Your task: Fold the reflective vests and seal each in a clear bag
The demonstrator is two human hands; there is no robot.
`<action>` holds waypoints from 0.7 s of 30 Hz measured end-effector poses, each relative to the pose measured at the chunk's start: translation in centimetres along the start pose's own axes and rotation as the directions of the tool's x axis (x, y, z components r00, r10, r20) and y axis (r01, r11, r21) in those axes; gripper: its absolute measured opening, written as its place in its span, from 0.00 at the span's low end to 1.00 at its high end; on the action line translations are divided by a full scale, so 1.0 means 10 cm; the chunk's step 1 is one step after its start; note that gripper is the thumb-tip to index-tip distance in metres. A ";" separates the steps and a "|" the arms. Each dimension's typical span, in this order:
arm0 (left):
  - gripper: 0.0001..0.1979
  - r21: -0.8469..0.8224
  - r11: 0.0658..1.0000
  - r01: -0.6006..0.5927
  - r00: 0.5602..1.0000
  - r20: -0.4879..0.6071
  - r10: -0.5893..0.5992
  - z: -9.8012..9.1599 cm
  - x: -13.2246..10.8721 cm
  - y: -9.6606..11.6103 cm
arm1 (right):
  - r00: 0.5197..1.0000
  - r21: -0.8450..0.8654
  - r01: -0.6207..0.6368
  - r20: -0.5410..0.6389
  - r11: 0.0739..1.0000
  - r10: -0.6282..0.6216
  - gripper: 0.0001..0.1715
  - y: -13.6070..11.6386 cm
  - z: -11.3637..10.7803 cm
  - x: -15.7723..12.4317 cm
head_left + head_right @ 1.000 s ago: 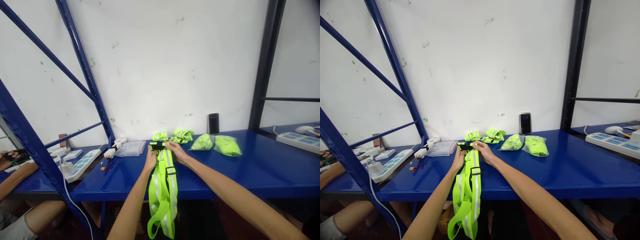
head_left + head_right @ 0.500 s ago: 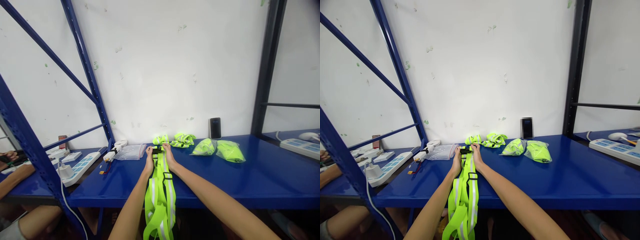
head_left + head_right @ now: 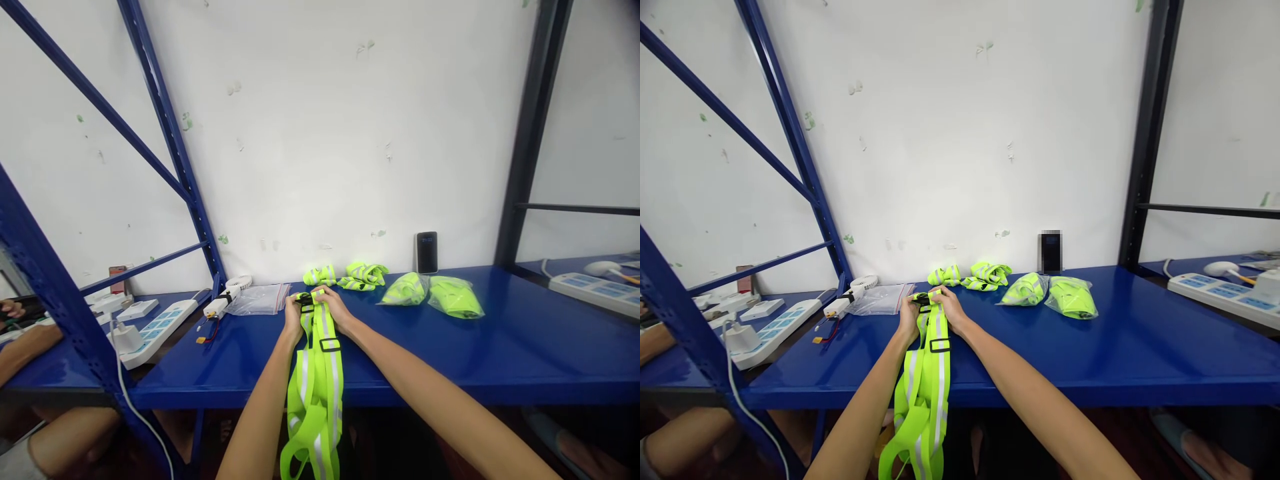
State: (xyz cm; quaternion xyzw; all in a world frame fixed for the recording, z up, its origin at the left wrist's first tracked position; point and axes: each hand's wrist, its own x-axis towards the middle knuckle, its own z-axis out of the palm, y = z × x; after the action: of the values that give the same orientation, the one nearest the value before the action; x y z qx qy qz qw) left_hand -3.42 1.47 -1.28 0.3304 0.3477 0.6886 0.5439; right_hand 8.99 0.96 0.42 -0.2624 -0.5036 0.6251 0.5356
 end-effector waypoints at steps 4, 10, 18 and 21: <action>0.30 0.033 0.999 0.010 1.000 0.000 -0.010 0.00 -0.08 0.04 | 0.989 0.069 -0.057 -0.132 0.996 0.066 0.27 0.02 -0.05 0.05; 0.46 0.139 0.990 0.002 0.988 0.154 -0.024 -0.02 -0.16 0.10 | 0.966 0.089 -0.184 -0.167 0.979 0.197 0.30 -0.01 -0.17 0.09; 0.28 0.137 0.986 -0.098 0.995 0.032 0.094 -0.08 -0.11 0.09 | 0.934 0.163 -0.336 0.188 0.928 0.306 0.28 -0.11 -0.20 0.02; 0.17 0.120 0.986 -0.113 0.993 -0.009 0.115 -0.11 -0.05 0.03 | 0.921 0.084 -0.379 0.135 0.922 0.366 0.30 -0.08 -0.23 0.04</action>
State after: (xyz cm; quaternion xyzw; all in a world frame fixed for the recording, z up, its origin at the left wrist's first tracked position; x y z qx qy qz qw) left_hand -4.43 0.75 -1.67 0.3762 0.3731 0.6991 0.4802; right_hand 11.21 2.10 0.40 -0.2871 -0.4400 0.7563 0.3898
